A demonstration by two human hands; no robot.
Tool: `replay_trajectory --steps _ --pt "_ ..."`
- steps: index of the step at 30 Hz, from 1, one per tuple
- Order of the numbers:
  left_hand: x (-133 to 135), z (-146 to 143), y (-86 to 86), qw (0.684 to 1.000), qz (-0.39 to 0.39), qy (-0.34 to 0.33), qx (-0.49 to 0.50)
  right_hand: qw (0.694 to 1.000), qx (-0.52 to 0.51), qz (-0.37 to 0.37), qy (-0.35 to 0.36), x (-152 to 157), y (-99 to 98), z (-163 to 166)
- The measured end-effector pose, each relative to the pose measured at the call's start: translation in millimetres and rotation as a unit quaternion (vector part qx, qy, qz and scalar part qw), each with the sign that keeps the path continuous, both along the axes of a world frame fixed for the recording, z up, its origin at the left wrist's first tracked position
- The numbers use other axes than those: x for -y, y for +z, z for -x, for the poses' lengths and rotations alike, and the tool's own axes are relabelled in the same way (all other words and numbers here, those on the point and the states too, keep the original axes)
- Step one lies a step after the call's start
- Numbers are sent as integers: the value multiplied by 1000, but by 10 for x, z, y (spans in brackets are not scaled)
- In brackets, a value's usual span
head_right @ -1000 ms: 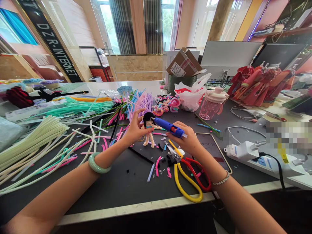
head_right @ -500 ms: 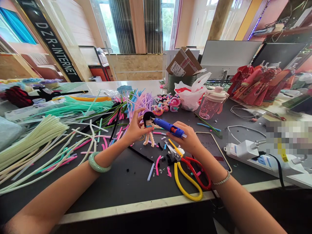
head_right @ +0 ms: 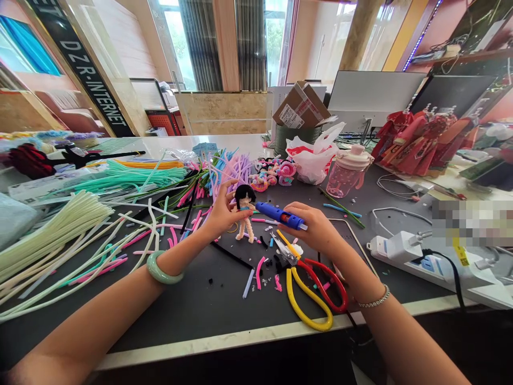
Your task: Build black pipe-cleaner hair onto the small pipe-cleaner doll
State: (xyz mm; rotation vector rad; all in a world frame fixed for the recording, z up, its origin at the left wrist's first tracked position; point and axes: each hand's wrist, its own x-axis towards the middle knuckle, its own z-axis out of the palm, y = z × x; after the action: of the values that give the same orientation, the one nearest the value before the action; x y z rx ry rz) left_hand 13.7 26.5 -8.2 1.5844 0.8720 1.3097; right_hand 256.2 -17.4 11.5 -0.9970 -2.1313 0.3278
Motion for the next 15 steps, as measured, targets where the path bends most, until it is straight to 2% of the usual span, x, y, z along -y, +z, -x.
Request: replay_trajectory --steps 2,4,7,8,12,15 --pt "-4 2 -7 1000 3 2 3 998 -44 43 -23 -21 3 -44" --pt "-14 1 -18 1000 1 4 2 988 -86 88 -96 -86 -24 -70" --pt "-37 -4 -37 1000 -17 12 -5 961 -36 118 -246 -262 -99 -69" --pt "-45 -5 -42 1000 -21 14 -6 954 -16 124 -272 -333 -126 -62" --pt "-53 -6 -51 999 -28 16 -9 934 42 141 -326 -568 -221 -33" --pt "-42 -2 -51 999 -33 13 -8 925 89 156 -334 -637 -284 -18"
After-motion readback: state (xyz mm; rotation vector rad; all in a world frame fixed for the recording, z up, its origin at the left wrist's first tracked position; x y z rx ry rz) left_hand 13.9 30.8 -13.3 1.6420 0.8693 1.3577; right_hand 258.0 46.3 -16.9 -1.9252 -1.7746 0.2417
